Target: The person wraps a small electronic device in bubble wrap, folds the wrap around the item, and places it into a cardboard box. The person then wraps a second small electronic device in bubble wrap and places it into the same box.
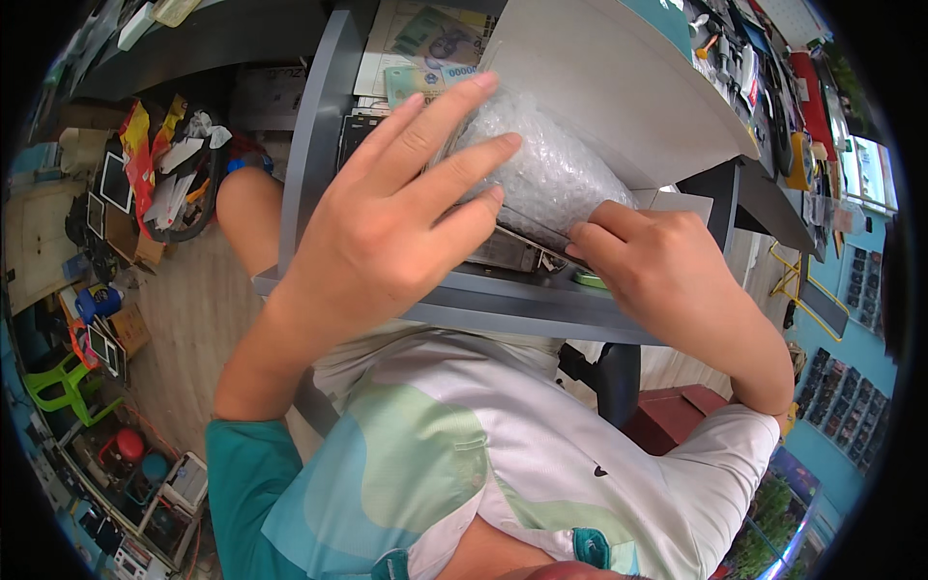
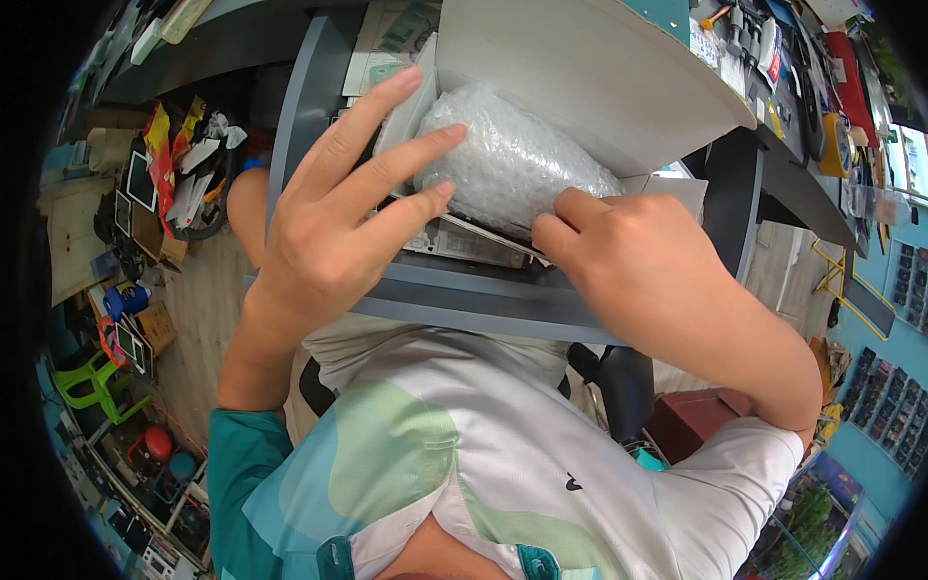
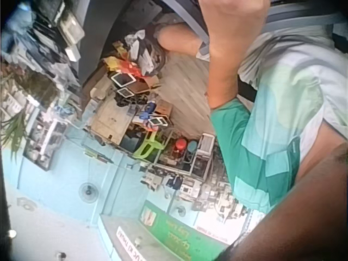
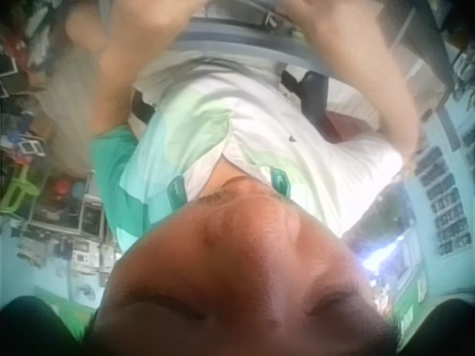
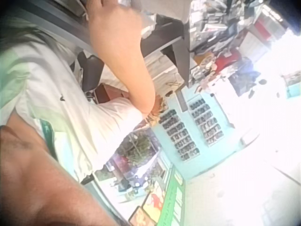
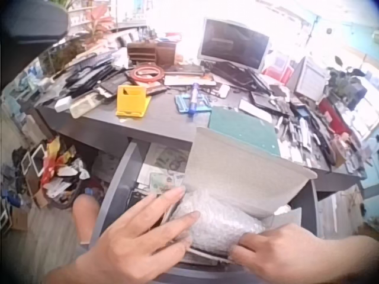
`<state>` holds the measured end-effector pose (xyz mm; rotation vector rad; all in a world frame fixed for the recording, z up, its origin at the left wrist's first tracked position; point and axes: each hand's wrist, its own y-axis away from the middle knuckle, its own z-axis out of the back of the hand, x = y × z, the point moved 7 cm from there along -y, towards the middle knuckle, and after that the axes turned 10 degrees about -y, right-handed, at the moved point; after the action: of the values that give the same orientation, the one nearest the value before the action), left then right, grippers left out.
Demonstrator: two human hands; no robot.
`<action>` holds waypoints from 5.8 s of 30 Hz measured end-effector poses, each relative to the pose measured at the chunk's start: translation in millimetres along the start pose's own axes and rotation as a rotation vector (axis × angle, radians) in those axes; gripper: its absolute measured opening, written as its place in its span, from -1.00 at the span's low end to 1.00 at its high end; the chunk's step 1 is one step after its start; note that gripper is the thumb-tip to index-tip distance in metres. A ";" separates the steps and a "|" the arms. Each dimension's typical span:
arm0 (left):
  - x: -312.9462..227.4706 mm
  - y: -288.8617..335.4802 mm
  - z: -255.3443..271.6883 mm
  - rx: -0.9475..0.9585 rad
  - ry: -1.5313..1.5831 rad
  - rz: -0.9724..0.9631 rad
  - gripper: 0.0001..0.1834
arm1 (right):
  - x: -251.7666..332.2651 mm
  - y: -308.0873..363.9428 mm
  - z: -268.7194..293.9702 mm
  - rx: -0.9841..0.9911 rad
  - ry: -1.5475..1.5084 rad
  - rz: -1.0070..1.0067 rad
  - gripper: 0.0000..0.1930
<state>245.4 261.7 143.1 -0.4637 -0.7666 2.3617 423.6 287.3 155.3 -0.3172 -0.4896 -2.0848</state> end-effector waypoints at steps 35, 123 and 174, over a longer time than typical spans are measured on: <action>-0.1 -18.0 -18.5 0.196 0.031 -0.034 -0.89 | 15.5 -41.2 -1.6 -0.150 0.002 0.189 -0.85; -14.4 -10.1 -29.8 0.284 0.013 -0.163 -0.19 | -50.4 66.1 7.4 -1.067 -0.125 -0.069 0.12; 28.6 4.4 -6.1 0.186 0.356 -0.249 -0.47 | -26.7 60.2 -18.1 -0.727 -0.046 0.078 -0.52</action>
<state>224.8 279.6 131.7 -0.6458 -0.4094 2.0191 488.2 270.0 141.6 -0.7874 0.2761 -2.1158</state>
